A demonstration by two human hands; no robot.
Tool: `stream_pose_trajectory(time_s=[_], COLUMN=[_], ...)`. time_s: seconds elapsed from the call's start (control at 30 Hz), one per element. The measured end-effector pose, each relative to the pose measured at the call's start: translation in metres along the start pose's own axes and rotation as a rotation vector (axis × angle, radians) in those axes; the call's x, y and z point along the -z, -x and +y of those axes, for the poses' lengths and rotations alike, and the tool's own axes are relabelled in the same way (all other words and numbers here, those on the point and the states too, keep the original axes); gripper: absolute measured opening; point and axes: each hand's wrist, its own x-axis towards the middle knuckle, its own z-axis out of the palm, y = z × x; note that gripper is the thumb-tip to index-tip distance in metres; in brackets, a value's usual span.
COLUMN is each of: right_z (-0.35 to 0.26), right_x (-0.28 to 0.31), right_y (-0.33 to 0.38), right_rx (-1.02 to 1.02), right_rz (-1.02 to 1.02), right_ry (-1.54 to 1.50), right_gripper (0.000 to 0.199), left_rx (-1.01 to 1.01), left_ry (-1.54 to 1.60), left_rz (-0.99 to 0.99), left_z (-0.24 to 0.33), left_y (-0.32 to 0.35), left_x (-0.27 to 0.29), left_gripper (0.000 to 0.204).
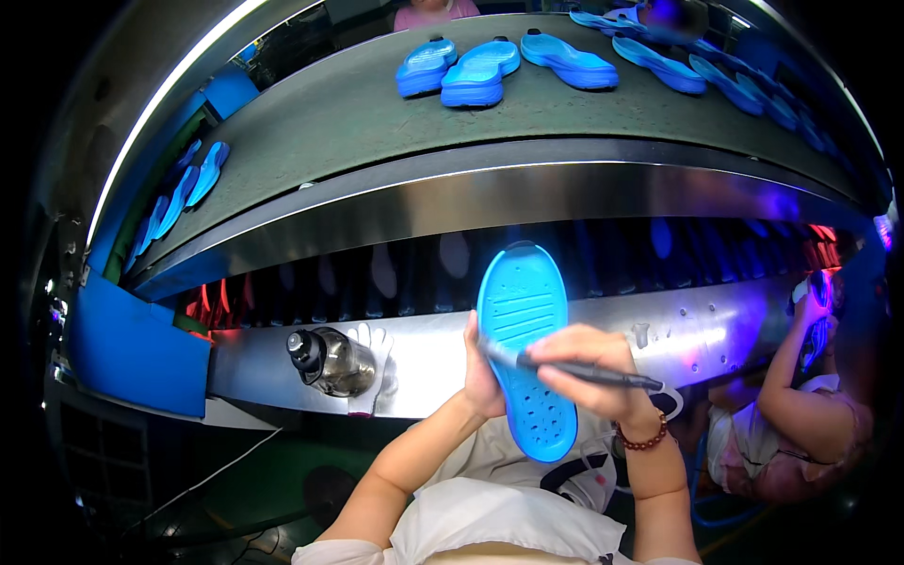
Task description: The person takes blue shoe soles from a conveyor belt and applies a liquid substance to the bottom surface using a small brush before returning them to the belt.
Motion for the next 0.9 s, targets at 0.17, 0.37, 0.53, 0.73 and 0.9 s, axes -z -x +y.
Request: stream_pose_trajectory(time_s=[0.17, 0.37, 0.53, 0.73, 0.9], right_z=[-0.003, -0.006, -0.01, 0.0, -0.006], right_x=[0.012, 0.015, 0.007, 0.015, 0.02], right_y=[0.002, 0.008, 0.006, 0.02, 0.031], right_rx=[-0.383, -0.026, 0.058, -0.018, -0.021], right_rz=[0.093, -0.19, -0.16, -0.045, -0.268], right_ry=[-0.444, -0.314, -0.028, -0.008, -0.292], right_gripper=[0.02, 0.022, 0.02, 0.022, 0.021], left_rx=[-0.023, -0.131, -0.341, -0.473, -0.514], left_ry=[-0.065, 0.0, -0.111, 0.012, -0.02], left_rz=[-0.439, -0.175, -0.219, -0.188, -0.227], left_z=[0.012, 0.014, 0.022, 0.029, 0.042], left_y=[0.002, 0.011, 0.003, 0.007, 0.012], left_x=[0.008, -0.004, -0.003, -0.011, -0.01], left_gripper=[0.09, 0.096, 0.104, 0.106, 0.102])
